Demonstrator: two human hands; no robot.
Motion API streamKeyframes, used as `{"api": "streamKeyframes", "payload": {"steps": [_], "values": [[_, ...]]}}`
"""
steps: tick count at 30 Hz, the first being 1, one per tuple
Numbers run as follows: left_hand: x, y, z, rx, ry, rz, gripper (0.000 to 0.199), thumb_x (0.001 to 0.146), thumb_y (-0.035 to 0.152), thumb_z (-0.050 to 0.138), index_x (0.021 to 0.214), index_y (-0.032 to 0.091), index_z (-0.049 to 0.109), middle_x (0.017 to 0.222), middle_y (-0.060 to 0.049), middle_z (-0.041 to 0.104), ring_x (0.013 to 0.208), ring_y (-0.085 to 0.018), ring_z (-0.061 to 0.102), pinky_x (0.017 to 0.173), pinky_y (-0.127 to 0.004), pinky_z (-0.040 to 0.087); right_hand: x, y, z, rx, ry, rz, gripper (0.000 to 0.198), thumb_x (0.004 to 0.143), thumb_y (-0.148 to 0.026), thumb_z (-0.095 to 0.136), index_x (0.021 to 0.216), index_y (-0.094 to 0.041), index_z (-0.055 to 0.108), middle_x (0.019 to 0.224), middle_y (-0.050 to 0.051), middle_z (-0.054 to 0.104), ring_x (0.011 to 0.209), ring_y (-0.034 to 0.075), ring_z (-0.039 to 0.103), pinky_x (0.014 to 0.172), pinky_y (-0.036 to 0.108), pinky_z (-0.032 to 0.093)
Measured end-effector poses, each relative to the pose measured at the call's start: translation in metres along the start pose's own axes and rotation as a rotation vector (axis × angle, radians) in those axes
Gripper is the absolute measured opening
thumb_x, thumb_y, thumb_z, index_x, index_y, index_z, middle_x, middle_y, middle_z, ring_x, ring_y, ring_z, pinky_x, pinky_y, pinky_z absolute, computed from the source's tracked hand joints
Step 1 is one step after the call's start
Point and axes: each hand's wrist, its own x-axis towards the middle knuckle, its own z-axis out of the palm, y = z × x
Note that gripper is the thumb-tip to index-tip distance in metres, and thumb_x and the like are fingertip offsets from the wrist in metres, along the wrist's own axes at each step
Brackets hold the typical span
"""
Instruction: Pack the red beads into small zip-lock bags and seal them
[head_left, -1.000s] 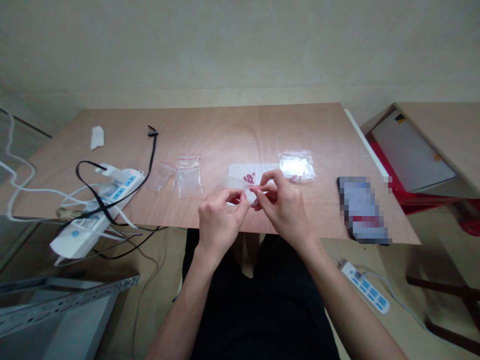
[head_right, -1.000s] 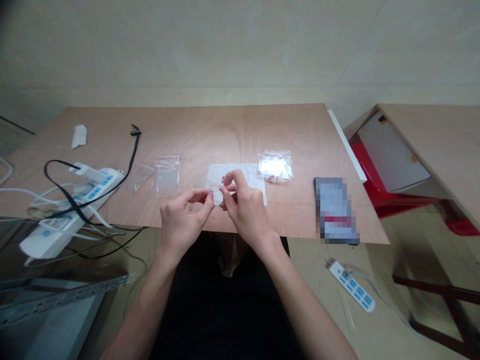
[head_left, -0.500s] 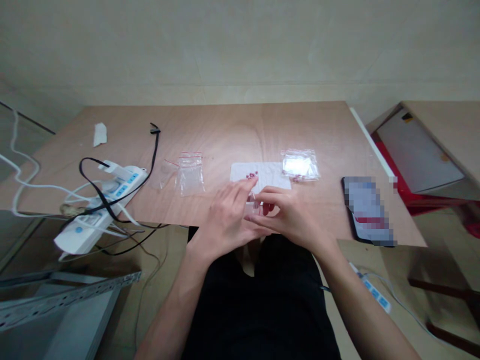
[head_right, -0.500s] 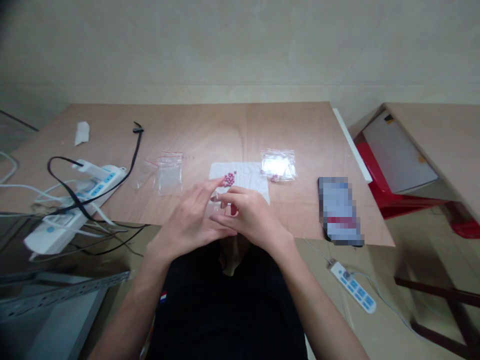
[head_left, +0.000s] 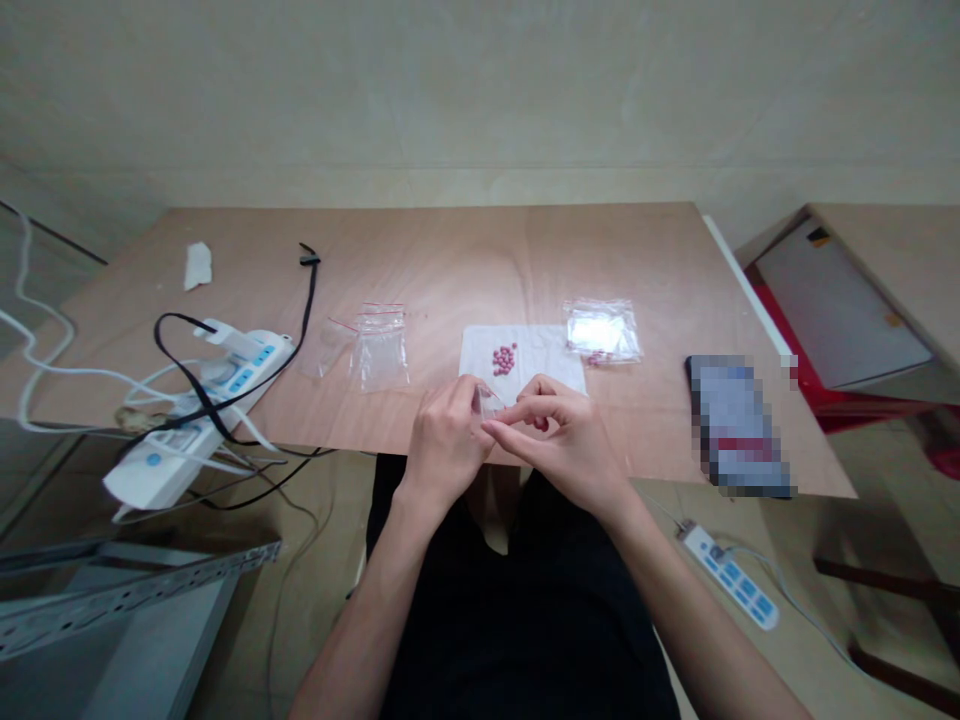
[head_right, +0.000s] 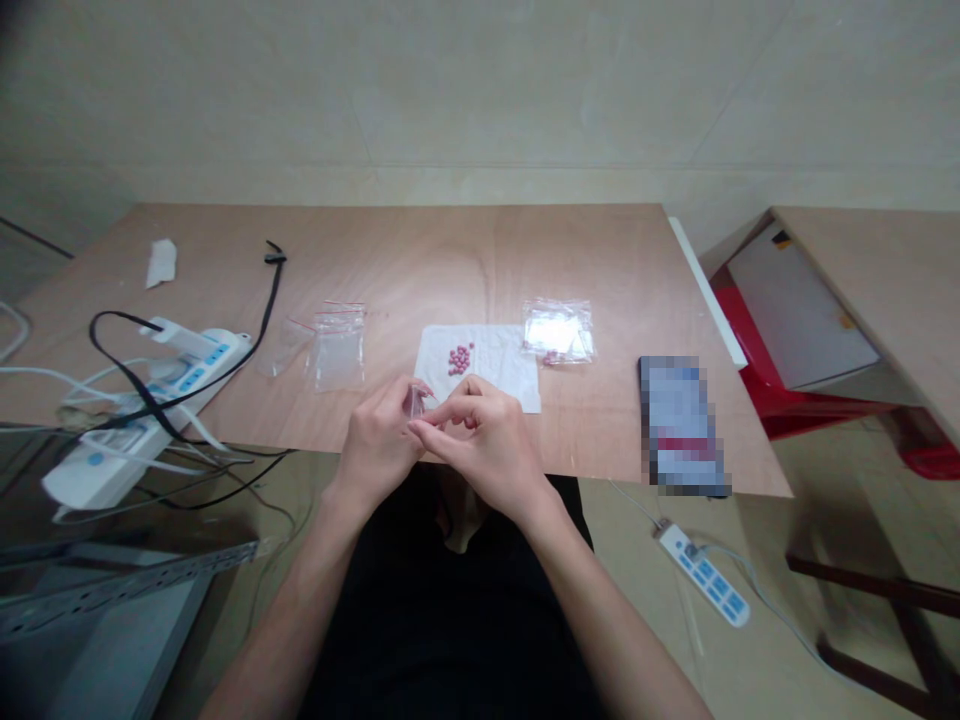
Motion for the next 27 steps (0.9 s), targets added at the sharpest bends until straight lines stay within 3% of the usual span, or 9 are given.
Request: {"api": "streamKeyframes", "payload": {"steps": [3, 5, 6, 9, 13, 18, 22, 27], "values": [[-0.001, -0.004, 0.0, -0.009, 0.072, -0.059, 0.017, 0.077, 0.02, 0.07, 0.082, 0.02, 0.054, 0.075, -0.002, 0.066, 0.071, -0.019, 0.064, 0.065, -0.028, 0.047, 0.008, 0.008, -0.004, -0.062, 0.104, -0.024, 0.018, 0.08, -0.03, 0.073, 0.068, -0.016, 0.071, 0.063, -0.002, 0.052, 0.057, 0.009, 0.047, 0.053, 0.023, 0.038], [-0.001, -0.006, 0.001, -0.027, 0.106, -0.089, 0.02, 0.077, 0.023, 0.073, 0.083, 0.02, 0.055, 0.076, -0.001, 0.066, 0.07, -0.018, 0.063, 0.065, -0.028, 0.047, 0.02, 0.025, -0.008, -0.201, 0.133, -0.031, 0.011, 0.082, -0.026, 0.071, 0.077, -0.017, 0.073, 0.065, -0.001, 0.055, 0.058, 0.01, 0.049, 0.058, 0.025, 0.041], [-0.001, -0.007, 0.001, -0.036, 0.115, -0.098, 0.021, 0.076, 0.024, 0.074, 0.084, 0.019, 0.055, 0.076, -0.001, 0.065, 0.069, -0.018, 0.063, 0.065, -0.027, 0.047, 0.026, 0.035, -0.01, -0.297, 0.123, -0.017, 0.006, 0.082, -0.022, 0.07, 0.083, -0.018, 0.074, 0.069, 0.0, 0.057, 0.06, 0.011, 0.051, 0.062, 0.026, 0.043], [-0.002, -0.009, 0.0, -0.048, 0.112, -0.11, 0.021, 0.076, 0.024, 0.074, 0.084, 0.019, 0.056, 0.075, 0.0, 0.065, 0.068, -0.017, 0.063, 0.065, -0.027, 0.047, 0.044, 0.063, -0.011, -0.537, 0.05, 0.064, 0.018, 0.083, -0.014, 0.065, 0.098, -0.017, 0.075, 0.086, 0.006, 0.064, 0.073, 0.016, 0.059, 0.072, 0.03, 0.047], [-0.004, -0.01, 0.001, -0.049, 0.068, -0.13, 0.019, 0.077, 0.024, 0.074, 0.083, 0.02, 0.056, 0.073, 0.001, 0.064, 0.067, -0.017, 0.062, 0.065, -0.027, 0.047, 0.054, 0.078, -0.007, -0.693, 0.024, 0.091, 0.018, 0.088, -0.02, 0.062, 0.099, -0.016, 0.075, 0.095, 0.011, 0.066, 0.086, 0.023, 0.063, 0.077, 0.034, 0.048], [-0.003, -0.014, 0.005, -0.088, 0.044, -0.134, 0.022, 0.077, 0.024, 0.073, 0.09, 0.02, 0.057, 0.077, 0.0, 0.065, 0.07, -0.017, 0.063, 0.068, -0.029, 0.049, 0.055, 0.078, -0.002, -0.742, -0.002, 0.091, 0.016, 0.088, -0.025, 0.064, 0.094, -0.017, 0.076, 0.096, 0.011, 0.068, 0.087, 0.024, 0.064, 0.075, 0.033, 0.048], [0.002, -0.01, 0.005, -0.14, 0.056, -0.081, 0.043, 0.071, 0.026, 0.077, 0.106, 0.019, 0.053, 0.09, -0.002, 0.066, 0.076, -0.018, 0.064, 0.071, -0.03, 0.051, 0.059, 0.081, 0.001, -0.746, -0.001, 0.071, 0.016, 0.088, -0.024, 0.063, 0.095, -0.017, 0.076, 0.095, 0.011, 0.068, 0.087, 0.023, 0.064, 0.073, 0.032, 0.047], [0.008, -0.001, 0.004, -0.195, 0.059, -0.064, 0.044, 0.068, 0.034, 0.077, 0.101, 0.018, 0.052, 0.081, 0.0, 0.062, 0.07, -0.016, 0.061, 0.068, -0.029, 0.051, 0.054, 0.067, -0.006, -0.585, 0.08, 0.038, 0.011, 0.084, -0.02, 0.066, 0.087, -0.017, 0.076, 0.086, 0.008, 0.067, 0.076, 0.018, 0.061, 0.071, 0.031, 0.046]]}}
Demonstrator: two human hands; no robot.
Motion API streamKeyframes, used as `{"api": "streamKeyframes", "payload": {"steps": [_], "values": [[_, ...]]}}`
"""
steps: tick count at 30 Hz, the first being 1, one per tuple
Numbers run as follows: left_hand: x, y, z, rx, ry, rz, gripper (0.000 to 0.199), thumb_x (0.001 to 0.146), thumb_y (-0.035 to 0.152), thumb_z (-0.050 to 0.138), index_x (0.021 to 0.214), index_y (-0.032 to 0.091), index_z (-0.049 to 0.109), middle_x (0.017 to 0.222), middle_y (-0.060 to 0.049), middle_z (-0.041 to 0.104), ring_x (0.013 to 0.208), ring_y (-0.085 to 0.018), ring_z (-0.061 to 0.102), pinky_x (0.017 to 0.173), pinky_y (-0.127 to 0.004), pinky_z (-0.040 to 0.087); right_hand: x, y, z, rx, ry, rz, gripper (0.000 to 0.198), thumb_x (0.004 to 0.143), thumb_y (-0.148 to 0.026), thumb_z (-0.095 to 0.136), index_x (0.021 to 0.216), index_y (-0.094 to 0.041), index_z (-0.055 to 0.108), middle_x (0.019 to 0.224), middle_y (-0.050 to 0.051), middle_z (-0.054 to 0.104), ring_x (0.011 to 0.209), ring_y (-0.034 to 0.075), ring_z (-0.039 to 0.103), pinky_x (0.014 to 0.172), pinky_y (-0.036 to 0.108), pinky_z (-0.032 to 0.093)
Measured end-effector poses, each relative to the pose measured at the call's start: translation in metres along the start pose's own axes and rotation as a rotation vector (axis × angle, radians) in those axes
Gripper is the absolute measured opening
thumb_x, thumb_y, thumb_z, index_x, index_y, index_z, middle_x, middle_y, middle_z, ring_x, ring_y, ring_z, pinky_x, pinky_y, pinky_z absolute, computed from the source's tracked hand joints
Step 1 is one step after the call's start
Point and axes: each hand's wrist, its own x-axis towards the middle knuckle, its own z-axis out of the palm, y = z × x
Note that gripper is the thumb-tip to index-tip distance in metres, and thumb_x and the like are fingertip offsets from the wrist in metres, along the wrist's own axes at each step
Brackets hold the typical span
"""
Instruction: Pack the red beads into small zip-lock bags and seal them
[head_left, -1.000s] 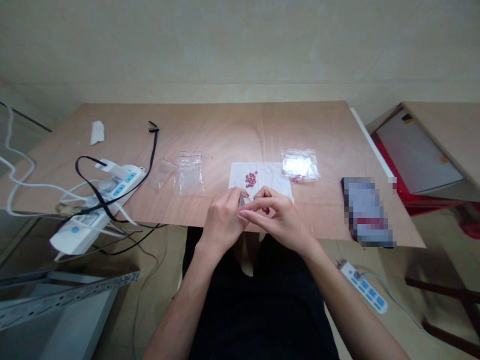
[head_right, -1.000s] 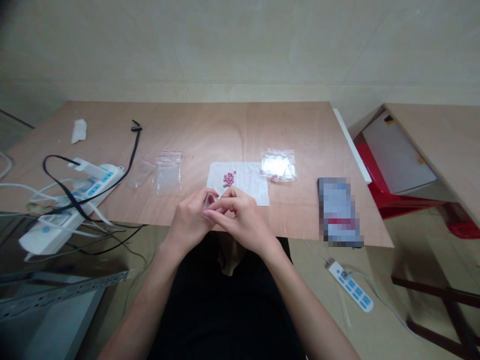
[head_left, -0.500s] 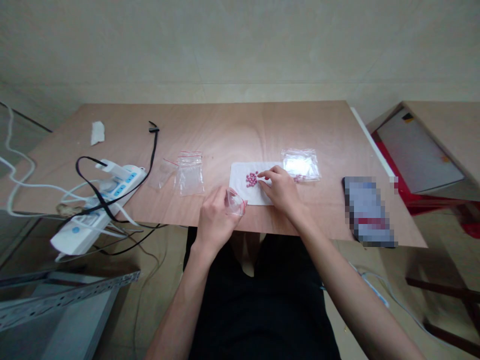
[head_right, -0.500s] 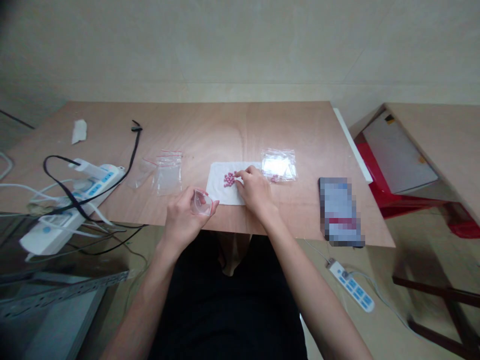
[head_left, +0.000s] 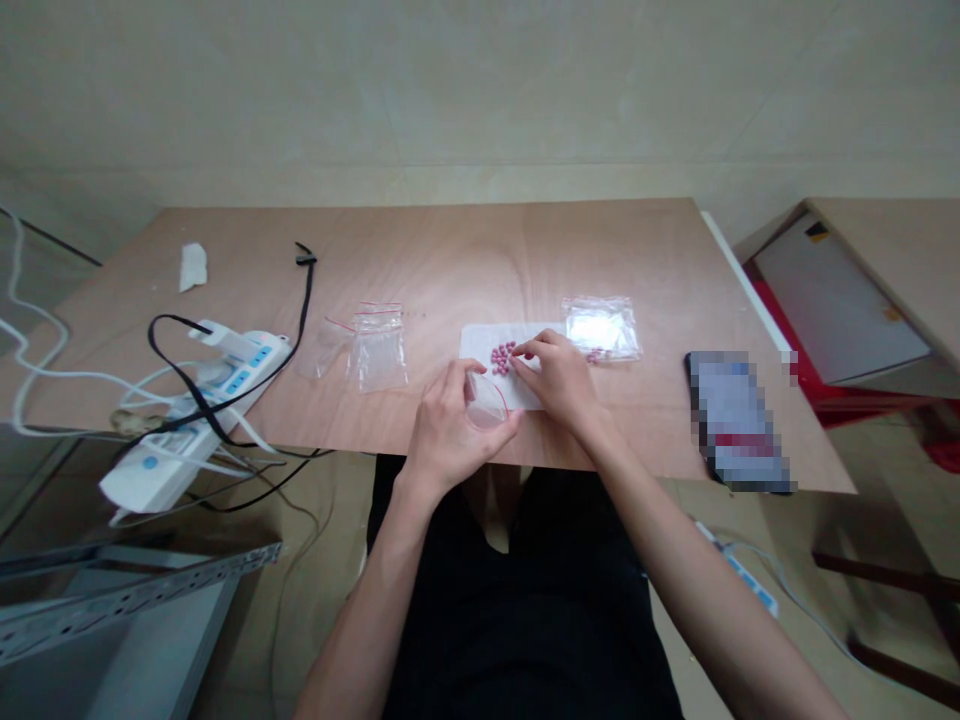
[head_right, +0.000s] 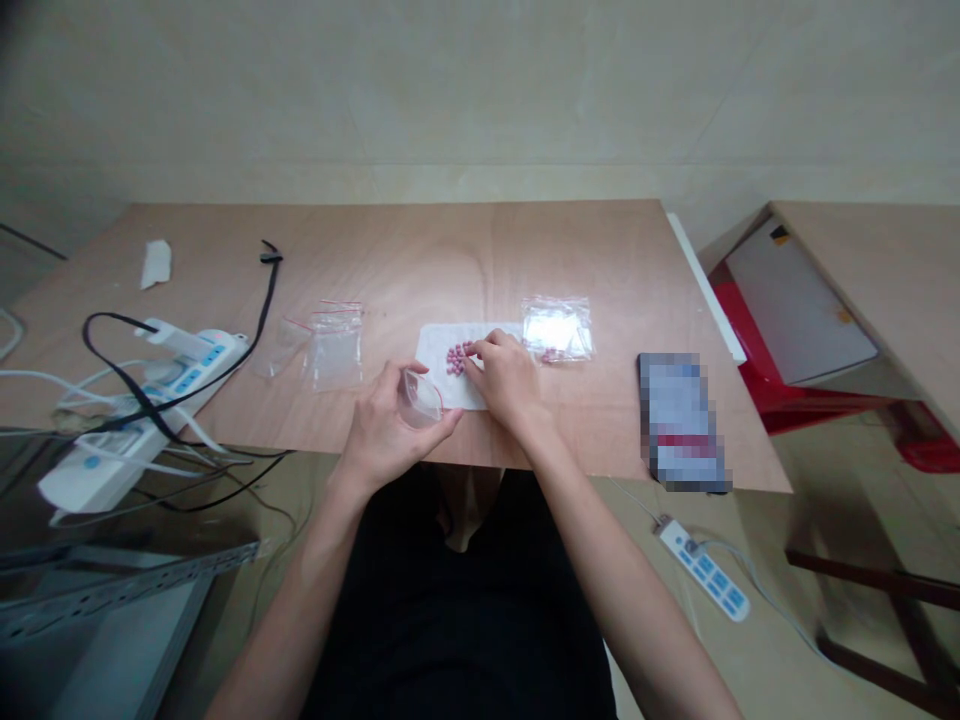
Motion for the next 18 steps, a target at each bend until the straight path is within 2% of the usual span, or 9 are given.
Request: {"api": "streamKeyframes", "payload": {"steps": [4, 8, 9, 11, 14, 18], "values": [[0.001, 0.0, 0.003, -0.061, 0.007, 0.009, 0.031, 0.073, 0.034, 0.074, 0.09, 0.02, 0.053, 0.075, 0.001, 0.062, 0.068, -0.014, 0.061, 0.066, -0.026, 0.05, -0.021, -0.025, -0.033, 0.295, 0.09, -0.106, 0.011, 0.084, -0.027, 0.069, 0.085, -0.018, 0.074, 0.075, 0.002, 0.063, 0.064, 0.012, 0.055, 0.06, 0.026, 0.045], [0.002, 0.001, 0.007, -0.144, -0.017, 0.026, 0.028, 0.073, 0.035, 0.074, 0.088, 0.021, 0.055, 0.076, 0.002, 0.065, 0.066, -0.014, 0.063, 0.063, -0.025, 0.049, -0.037, -0.043, -0.05, 0.377, -0.093, -0.236, 0.014, 0.088, -0.03, 0.065, 0.085, -0.019, 0.074, 0.078, 0.003, 0.062, 0.068, 0.012, 0.057, 0.06, 0.025, 0.045], [0.002, 0.002, 0.008, -0.156, -0.021, 0.031, 0.027, 0.074, 0.034, 0.073, 0.089, 0.021, 0.056, 0.076, 0.001, 0.066, 0.066, -0.013, 0.063, 0.062, -0.024, 0.049, -0.036, -0.043, -0.05, 0.385, -0.128, -0.255, 0.016, 0.089, -0.03, 0.063, 0.086, -0.019, 0.074, 0.079, 0.003, 0.062, 0.069, 0.012, 0.057, 0.061, 0.026, 0.045], [0.002, 0.003, 0.01, -0.166, -0.017, 0.035, 0.025, 0.075, 0.033, 0.073, 0.09, 0.02, 0.056, 0.075, 0.002, 0.065, 0.064, -0.012, 0.062, 0.062, -0.023, 0.048, -0.031, -0.037, -0.045, 0.391, -0.117, -0.255, 0.018, 0.091, -0.029, 0.06, 0.089, -0.019, 0.075, 0.078, 0.003, 0.062, 0.069, 0.012, 0.056, 0.062, 0.026, 0.045], [0.002, 0.003, 0.011, -0.151, 0.015, 0.025, 0.028, 0.074, 0.032, 0.074, 0.092, 0.02, 0.055, 0.073, 0.004, 0.06, 0.061, -0.011, 0.057, 0.061, -0.023, 0.047, -0.017, -0.018, -0.032, 0.305, -0.019, -0.144, 0.014, 0.089, -0.025, 0.062, 0.093, -0.019, 0.074, 0.075, 0.002, 0.061, 0.063, 0.011, 0.053, 0.062, 0.026, 0.043], [0.0, -0.001, 0.011, -0.121, 0.057, -0.004, 0.04, 0.067, 0.034, 0.079, 0.092, 0.02, 0.051, 0.071, 0.006, 0.052, 0.059, -0.01, 0.051, 0.058, -0.022, 0.045, -0.002, -0.002, -0.009, 0.115, -0.087, -0.011, 0.013, 0.08, -0.023, 0.072, 0.092, -0.018, 0.074, 0.081, 0.003, 0.062, 0.067, 0.013, 0.055, 0.067, 0.027, 0.043]]}}
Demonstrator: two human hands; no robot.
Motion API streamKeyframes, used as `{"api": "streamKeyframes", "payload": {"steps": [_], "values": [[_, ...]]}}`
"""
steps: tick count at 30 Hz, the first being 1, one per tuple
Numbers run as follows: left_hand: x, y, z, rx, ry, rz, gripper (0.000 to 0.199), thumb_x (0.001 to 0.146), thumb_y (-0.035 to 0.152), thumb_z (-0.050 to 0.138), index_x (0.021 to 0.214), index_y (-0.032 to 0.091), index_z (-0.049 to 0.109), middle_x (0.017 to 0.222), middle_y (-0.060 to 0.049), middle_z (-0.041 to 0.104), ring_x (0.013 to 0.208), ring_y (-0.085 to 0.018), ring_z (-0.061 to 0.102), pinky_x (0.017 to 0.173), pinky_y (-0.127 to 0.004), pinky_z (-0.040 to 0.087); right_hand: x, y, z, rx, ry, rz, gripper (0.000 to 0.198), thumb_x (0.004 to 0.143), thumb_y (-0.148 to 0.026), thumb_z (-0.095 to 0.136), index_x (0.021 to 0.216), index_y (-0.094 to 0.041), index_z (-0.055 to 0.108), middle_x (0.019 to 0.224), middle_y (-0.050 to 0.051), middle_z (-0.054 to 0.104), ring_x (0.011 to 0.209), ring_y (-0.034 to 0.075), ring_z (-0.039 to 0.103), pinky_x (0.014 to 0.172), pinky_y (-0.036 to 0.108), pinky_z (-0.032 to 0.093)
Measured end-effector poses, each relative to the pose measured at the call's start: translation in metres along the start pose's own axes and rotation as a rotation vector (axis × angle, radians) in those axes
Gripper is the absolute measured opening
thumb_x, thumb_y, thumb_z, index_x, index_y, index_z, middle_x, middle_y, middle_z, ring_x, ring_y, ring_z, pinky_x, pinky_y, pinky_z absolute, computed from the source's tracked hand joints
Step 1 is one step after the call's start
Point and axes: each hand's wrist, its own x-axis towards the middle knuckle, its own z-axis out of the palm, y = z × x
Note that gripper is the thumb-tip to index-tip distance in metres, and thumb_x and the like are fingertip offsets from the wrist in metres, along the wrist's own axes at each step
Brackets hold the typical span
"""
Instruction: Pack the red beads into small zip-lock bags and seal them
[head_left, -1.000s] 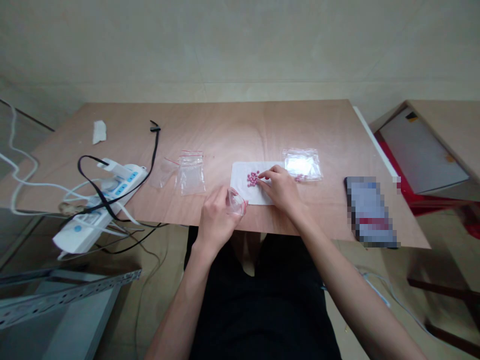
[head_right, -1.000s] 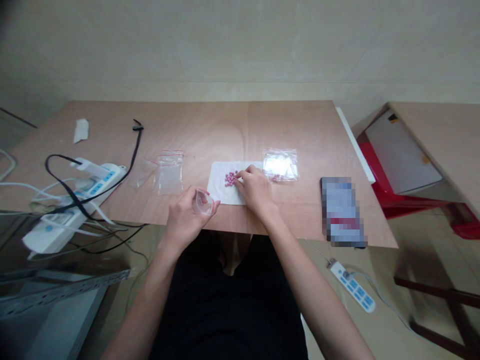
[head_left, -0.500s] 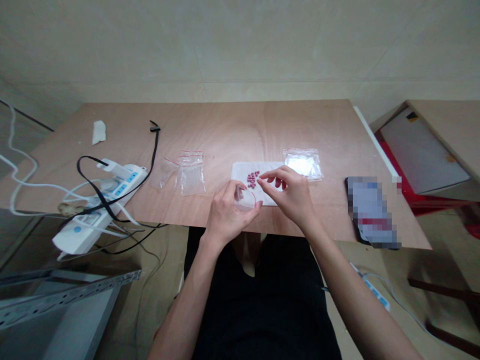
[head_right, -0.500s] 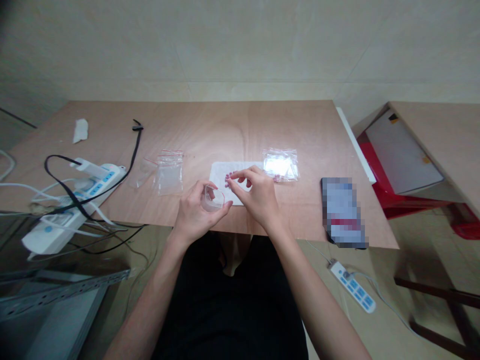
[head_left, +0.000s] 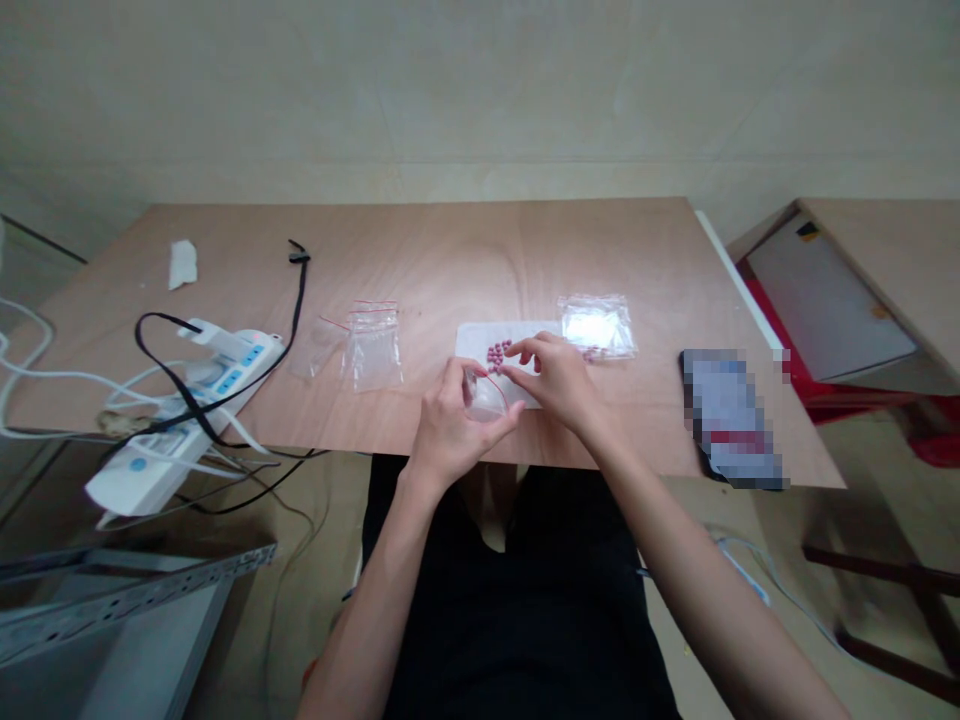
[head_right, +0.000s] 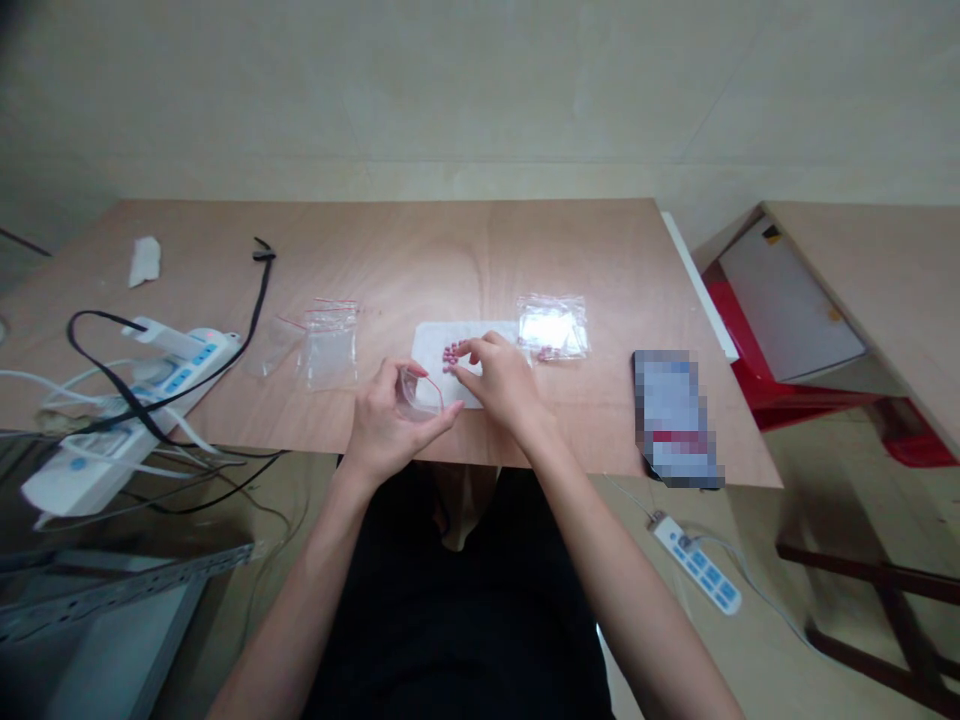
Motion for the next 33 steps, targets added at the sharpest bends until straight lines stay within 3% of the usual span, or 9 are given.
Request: {"api": "streamKeyframes", "payload": {"steps": [6, 16, 21, 26, 30, 33], "values": [[0.001, -0.007, -0.005, 0.032, -0.008, -0.004, 0.043, 0.065, 0.032, 0.08, 0.093, 0.02, 0.05, 0.076, 0.004, 0.052, 0.063, -0.01, 0.051, 0.061, -0.023, 0.045, 0.002, -0.003, 0.018, -0.151, -0.087, 0.071, 0.009, 0.085, -0.02, 0.067, 0.091, -0.014, 0.072, 0.093, 0.01, 0.066, 0.086, 0.021, 0.062, 0.077, 0.031, 0.046], [0.003, -0.008, -0.006, 0.019, -0.023, -0.022, 0.037, 0.067, 0.029, 0.076, 0.091, 0.021, 0.049, 0.076, 0.004, 0.053, 0.063, -0.011, 0.052, 0.06, -0.023, 0.044, 0.007, -0.009, 0.015, -0.32, -0.132, 0.092, 0.023, 0.089, -0.011, 0.05, 0.091, -0.012, 0.073, 0.093, 0.016, 0.068, 0.081, 0.023, 0.064, 0.072, 0.032, 0.045], [0.003, -0.007, -0.006, 0.012, -0.015, -0.019, 0.036, 0.069, 0.027, 0.076, 0.091, 0.02, 0.049, 0.077, 0.004, 0.055, 0.064, -0.011, 0.053, 0.061, -0.023, 0.045, 0.011, -0.012, 0.009, -0.283, -0.103, 0.111, 0.018, 0.087, -0.01, 0.054, 0.089, -0.011, 0.072, 0.092, 0.015, 0.071, 0.079, 0.021, 0.064, 0.073, 0.032, 0.046], [0.003, -0.006, -0.005, -0.014, -0.019, -0.042, 0.036, 0.069, 0.028, 0.076, 0.093, 0.02, 0.051, 0.078, 0.003, 0.058, 0.063, -0.011, 0.055, 0.061, -0.024, 0.045, -0.007, -0.035, -0.021, 0.117, 0.007, -0.073, 0.008, 0.087, -0.02, 0.064, 0.087, -0.016, 0.071, 0.084, 0.004, 0.071, 0.066, 0.012, 0.059, 0.065, 0.026, 0.046], [0.004, -0.001, -0.002, -0.07, -0.035, -0.083, 0.04, 0.064, 0.026, 0.077, 0.093, 0.021, 0.05, 0.082, 0.002, 0.062, 0.068, -0.013, 0.06, 0.062, -0.024, 0.047, -0.019, -0.056, -0.036, 0.135, -0.143, -0.258, 0.011, 0.089, -0.016, 0.059, 0.088, -0.017, 0.07, 0.091, 0.005, 0.069, 0.078, 0.013, 0.062, 0.071, 0.026, 0.047], [0.005, 0.003, 0.0, -0.091, -0.044, -0.086, 0.04, 0.064, 0.023, 0.076, 0.094, 0.022, 0.049, 0.084, 0.001, 0.065, 0.071, -0.014, 0.063, 0.063, -0.025, 0.048, -0.021, -0.06, -0.035, 0.086, -0.215, -0.278, 0.016, 0.087, -0.009, 0.057, 0.092, -0.017, 0.07, 0.097, 0.006, 0.07, 0.085, 0.016, 0.064, 0.074, 0.027, 0.048]]}}
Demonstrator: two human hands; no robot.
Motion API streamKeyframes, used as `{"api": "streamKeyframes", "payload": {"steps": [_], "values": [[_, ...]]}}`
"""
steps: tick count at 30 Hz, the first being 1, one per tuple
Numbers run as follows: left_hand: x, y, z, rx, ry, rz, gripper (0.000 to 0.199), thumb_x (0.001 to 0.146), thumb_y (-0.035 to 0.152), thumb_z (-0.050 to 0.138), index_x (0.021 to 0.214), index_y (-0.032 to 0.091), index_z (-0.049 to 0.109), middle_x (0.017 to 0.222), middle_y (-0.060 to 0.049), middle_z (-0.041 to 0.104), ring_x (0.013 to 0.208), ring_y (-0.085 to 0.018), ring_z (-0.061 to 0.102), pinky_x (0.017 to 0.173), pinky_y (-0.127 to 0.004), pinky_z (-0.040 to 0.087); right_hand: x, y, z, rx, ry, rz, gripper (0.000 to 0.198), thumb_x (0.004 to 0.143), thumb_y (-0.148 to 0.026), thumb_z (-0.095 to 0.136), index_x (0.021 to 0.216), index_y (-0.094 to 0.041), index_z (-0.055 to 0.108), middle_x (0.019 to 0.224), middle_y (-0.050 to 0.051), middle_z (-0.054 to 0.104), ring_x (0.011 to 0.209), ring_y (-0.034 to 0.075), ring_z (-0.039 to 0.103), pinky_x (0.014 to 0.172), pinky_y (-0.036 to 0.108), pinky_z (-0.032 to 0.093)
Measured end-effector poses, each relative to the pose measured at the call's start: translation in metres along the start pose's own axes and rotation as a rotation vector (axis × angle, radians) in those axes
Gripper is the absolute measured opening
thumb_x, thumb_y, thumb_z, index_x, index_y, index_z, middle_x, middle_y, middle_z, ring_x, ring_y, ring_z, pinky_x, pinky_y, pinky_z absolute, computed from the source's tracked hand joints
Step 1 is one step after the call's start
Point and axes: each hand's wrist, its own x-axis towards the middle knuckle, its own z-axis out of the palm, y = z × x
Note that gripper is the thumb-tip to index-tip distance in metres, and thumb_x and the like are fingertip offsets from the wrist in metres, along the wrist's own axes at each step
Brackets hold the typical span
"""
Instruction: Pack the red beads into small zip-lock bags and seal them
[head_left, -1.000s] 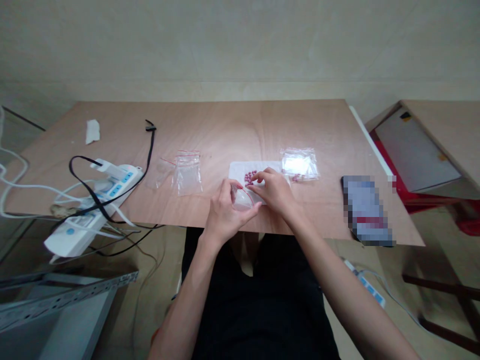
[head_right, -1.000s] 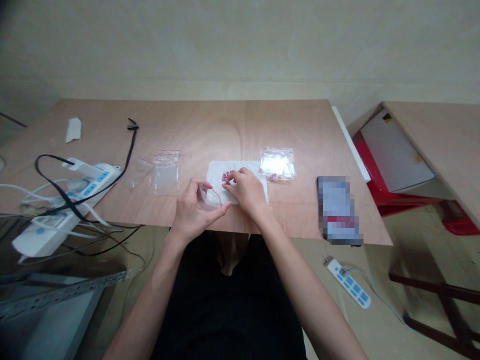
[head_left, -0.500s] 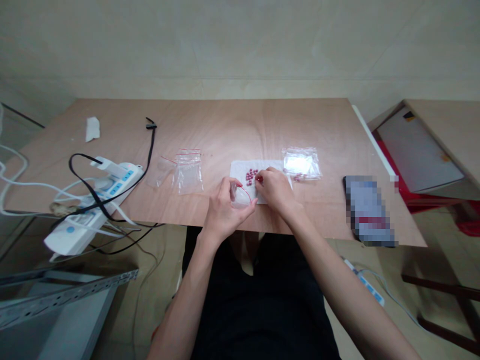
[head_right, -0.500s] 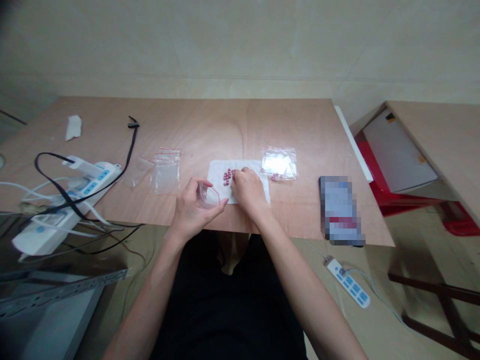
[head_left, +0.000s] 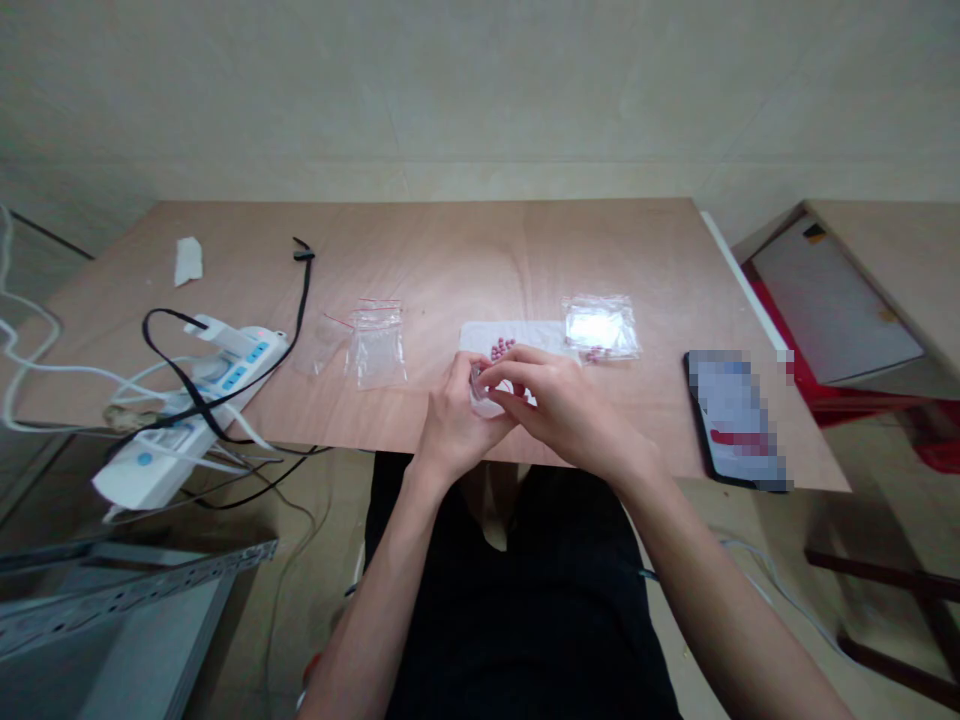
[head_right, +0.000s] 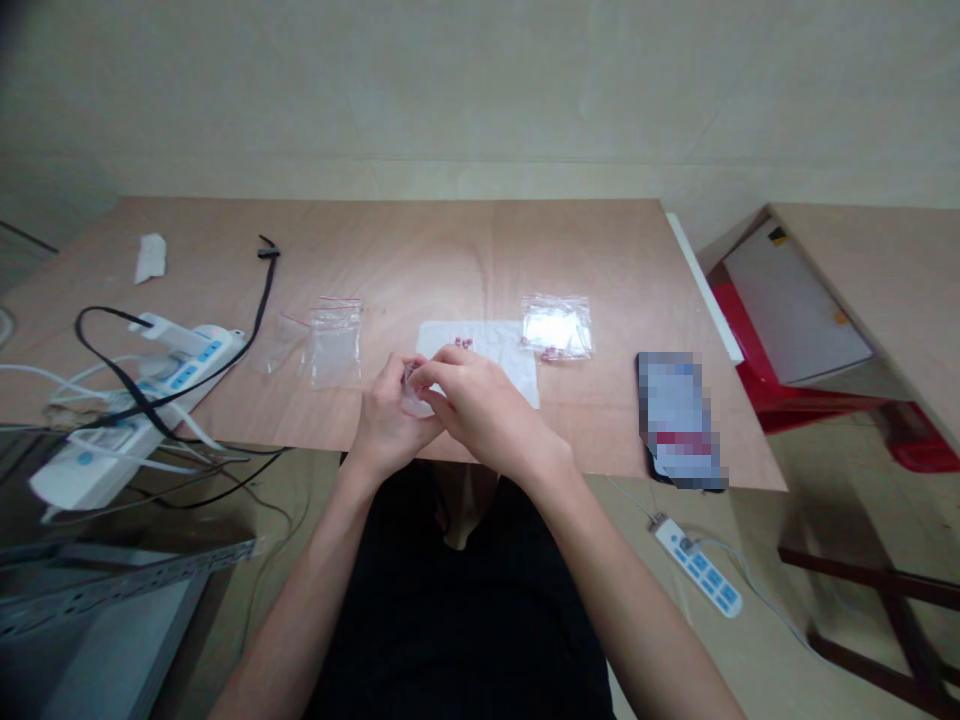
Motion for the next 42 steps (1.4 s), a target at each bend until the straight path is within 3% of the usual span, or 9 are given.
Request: {"api": "streamKeyframes", "payload": {"steps": [5, 9, 12, 16, 21, 28, 34, 39, 42], "values": [[0.0, 0.003, -0.003, -0.01, 0.025, 0.013, 0.039, 0.062, 0.023, 0.076, 0.091, 0.022, 0.049, 0.084, 0.002, 0.065, 0.07, -0.014, 0.064, 0.063, -0.025, 0.049, 0.001, 0.0, 0.003, 0.013, 0.086, 0.035, 0.011, 0.087, -0.012, 0.062, 0.09, -0.019, 0.07, 0.086, 0.002, 0.073, 0.077, 0.014, 0.065, 0.07, 0.026, 0.046], [-0.001, 0.002, -0.004, -0.009, 0.035, -0.011, 0.041, 0.064, 0.031, 0.076, 0.092, 0.022, 0.048, 0.082, 0.001, 0.063, 0.069, -0.014, 0.062, 0.061, -0.025, 0.048, -0.001, -0.002, 0.001, -0.018, 0.01, -0.023, 0.018, 0.094, -0.025, 0.057, 0.085, -0.018, 0.071, 0.078, 0.004, 0.071, 0.074, 0.016, 0.064, 0.07, 0.029, 0.046], [-0.002, -0.001, -0.004, -0.088, 0.043, -0.031, 0.047, 0.063, 0.035, 0.077, 0.096, 0.022, 0.046, 0.082, 0.002, 0.06, 0.065, -0.012, 0.058, 0.058, -0.023, 0.047, -0.004, 0.001, 0.0, -0.002, 0.005, -0.067, 0.014, 0.09, -0.026, 0.063, 0.081, -0.019, 0.071, 0.092, 0.007, 0.069, 0.089, 0.018, 0.064, 0.08, 0.032, 0.049], [-0.007, -0.002, -0.004, -0.301, 0.018, -0.021, 0.058, 0.064, 0.031, 0.078, 0.109, 0.022, 0.044, 0.093, -0.001, 0.06, 0.079, -0.014, 0.061, 0.069, -0.026, 0.051, -0.008, 0.008, 0.0, 0.106, 0.165, 0.03, 0.008, 0.085, -0.023, 0.067, 0.079, -0.018, 0.069, 0.105, 0.01, 0.065, 0.094, 0.019, 0.064, 0.076, 0.031, 0.053], [-0.008, -0.001, -0.008, -0.569, 0.009, -0.076, 0.028, 0.082, 0.034, 0.065, 0.103, 0.019, 0.056, 0.092, -0.005, 0.066, 0.085, -0.015, 0.066, 0.078, -0.028, 0.053, -0.008, 0.013, -0.003, 0.406, 0.202, 0.151, 0.007, 0.082, -0.022, 0.069, 0.081, -0.016, 0.065, 0.079, 0.002, 0.068, 0.069, 0.012, 0.063, 0.066, 0.027, 0.053], [-0.004, 0.0, -0.007, -0.553, 0.166, -0.191, 0.029, 0.079, 0.044, 0.072, 0.08, 0.016, 0.066, 0.073, -0.004, 0.071, 0.069, -0.014, 0.068, 0.068, -0.024, 0.054, -0.009, 0.013, 0.002, 0.662, 0.247, 0.293, 0.053, 0.07, -0.038, 0.082, 0.113, -0.017, 0.059, 0.084, 0.005, 0.075, 0.077, 0.018, 0.07, 0.071, 0.031, 0.054], [-0.008, 0.004, -0.007, -0.543, 0.135, -0.169, 0.027, 0.082, 0.041, 0.07, 0.08, 0.015, 0.066, 0.073, -0.005, 0.071, 0.069, -0.014, 0.069, 0.067, -0.024, 0.054, -0.011, 0.015, 0.009, 0.67, 0.209, 0.343, 0.03, 0.074, -0.046, 0.076, 0.077, -0.016, 0.073, 0.079, 0.006, 0.074, 0.07, 0.016, 0.065, 0.063, 0.029, 0.048], [-0.008, 0.007, -0.009, -0.588, 0.022, -0.163, 0.022, 0.08, 0.037, 0.072, 0.083, 0.015, 0.07, 0.076, -0.005, 0.073, 0.071, -0.014, 0.069, 0.069, -0.025, 0.054, -0.013, 0.013, 0.007, 0.597, 0.247, 0.322, 0.03, 0.072, -0.047, 0.077, 0.074, -0.017, 0.074, 0.073, 0.005, 0.074, 0.066, 0.014, 0.062, 0.06, 0.028, 0.045], [-0.007, 0.008, -0.01, -0.568, 0.034, -0.155, 0.019, 0.081, 0.035, 0.071, 0.082, 0.016, 0.07, 0.075, -0.004, 0.072, 0.069, -0.013, 0.067, 0.067, -0.024, 0.052, -0.015, 0.013, 0.008, 0.735, 0.246, 0.341, 0.028, 0.071, -0.043, 0.08, 0.079, -0.017, 0.074, 0.079, 0.004, 0.075, 0.07, 0.014, 0.064, 0.063, 0.027, 0.049]]}}
